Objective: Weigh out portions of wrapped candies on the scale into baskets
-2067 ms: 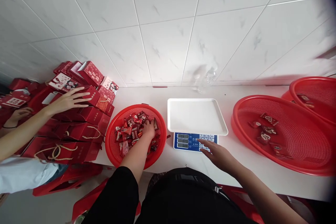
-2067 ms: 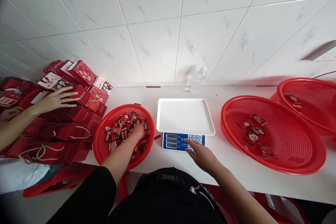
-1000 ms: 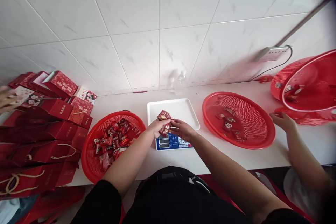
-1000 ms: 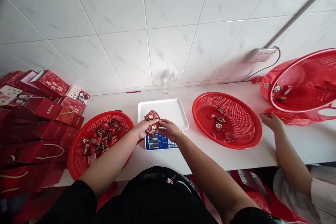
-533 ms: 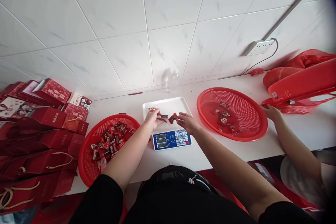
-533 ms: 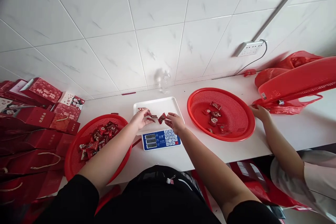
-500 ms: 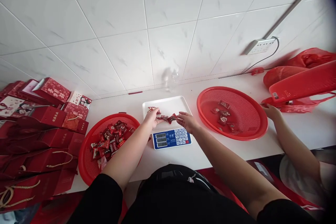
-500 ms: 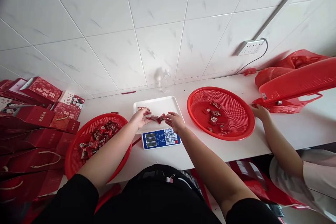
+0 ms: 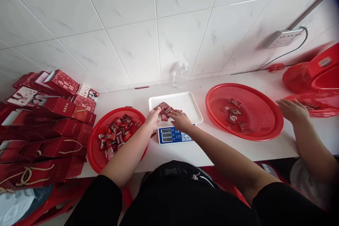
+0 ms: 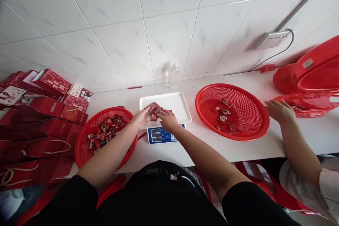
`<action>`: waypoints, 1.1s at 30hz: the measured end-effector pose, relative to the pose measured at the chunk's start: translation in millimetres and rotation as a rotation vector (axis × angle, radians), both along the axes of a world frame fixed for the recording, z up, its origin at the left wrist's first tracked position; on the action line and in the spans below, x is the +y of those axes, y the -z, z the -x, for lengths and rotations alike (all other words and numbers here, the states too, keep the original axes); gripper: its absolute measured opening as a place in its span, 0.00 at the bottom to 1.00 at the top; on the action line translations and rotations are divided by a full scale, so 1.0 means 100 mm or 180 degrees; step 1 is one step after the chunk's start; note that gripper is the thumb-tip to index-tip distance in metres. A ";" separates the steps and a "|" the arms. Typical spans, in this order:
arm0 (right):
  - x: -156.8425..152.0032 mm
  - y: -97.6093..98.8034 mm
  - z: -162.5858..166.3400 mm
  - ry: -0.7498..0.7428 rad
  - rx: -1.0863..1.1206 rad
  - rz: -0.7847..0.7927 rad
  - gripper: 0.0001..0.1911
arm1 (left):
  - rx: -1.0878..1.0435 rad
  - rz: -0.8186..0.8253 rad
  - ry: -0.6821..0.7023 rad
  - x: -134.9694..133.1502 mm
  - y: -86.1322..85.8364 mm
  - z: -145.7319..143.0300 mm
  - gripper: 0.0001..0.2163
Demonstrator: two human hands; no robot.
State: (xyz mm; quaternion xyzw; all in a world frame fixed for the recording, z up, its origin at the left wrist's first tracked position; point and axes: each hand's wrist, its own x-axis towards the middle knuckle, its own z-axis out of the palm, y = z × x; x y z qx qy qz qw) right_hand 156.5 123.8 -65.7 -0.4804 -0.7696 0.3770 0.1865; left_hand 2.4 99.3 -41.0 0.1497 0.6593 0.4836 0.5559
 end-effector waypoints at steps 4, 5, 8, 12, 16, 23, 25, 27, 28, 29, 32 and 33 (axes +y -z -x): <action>-0.05 0.00 -0.07 -0.0195 -0.0320 -0.0315 0.17 | 0.1054 -0.0156 -0.0238 -0.30 0.07 0.41 0.18; -0.08 -0.01 -0.12 -0.0199 -0.0340 -0.0370 0.17 | 0.1351 -0.0168 -0.0296 -0.41 0.09 0.57 0.19; -0.22 -0.05 -0.27 -0.0125 -0.0331 -0.0583 0.16 | 0.2170 0.0035 -0.0321 -0.73 0.17 1.06 0.18; -0.46 -0.10 -0.38 -0.0036 -0.0351 -0.0661 0.15 | 0.2903 0.0446 0.0048 -1.04 0.31 1.51 0.16; -0.64 -0.15 -0.31 -0.0064 -0.0417 -0.0234 0.16 | 0.3299 0.0587 0.0605 -1.08 0.50 1.64 0.24; -0.81 -0.21 -0.01 -0.0193 -0.0466 0.0072 0.16 | 0.4079 0.0783 0.1672 -1.01 0.69 1.74 0.26; -0.87 -0.21 0.06 -0.0191 -0.0473 0.0082 0.16 | 0.3970 0.0578 0.1639 -1.01 0.70 1.79 0.21; -0.94 -0.19 0.11 -0.0152 -0.0485 0.0091 0.16 | 0.3835 0.0425 0.1660 -1.02 0.69 1.84 0.16; -0.98 -0.19 0.13 -0.0119 -0.0485 0.0099 0.16 | 0.3770 0.0359 0.1679 -1.03 0.69 1.85 0.13; -1.03 -0.17 0.14 -0.0083 -0.0486 0.0116 0.16 | 0.3692 0.0274 0.1692 -1.04 0.68 1.86 0.11; -1.17 -0.13 0.14 0.0010 -0.0505 0.0206 0.16 | 0.3433 -0.0009 0.1655 -1.08 0.65 1.87 0.05; -1.22 -0.11 0.13 0.0026 -0.0524 0.0247 0.16 | 0.3349 -0.0090 0.1606 -1.09 0.63 1.87 0.04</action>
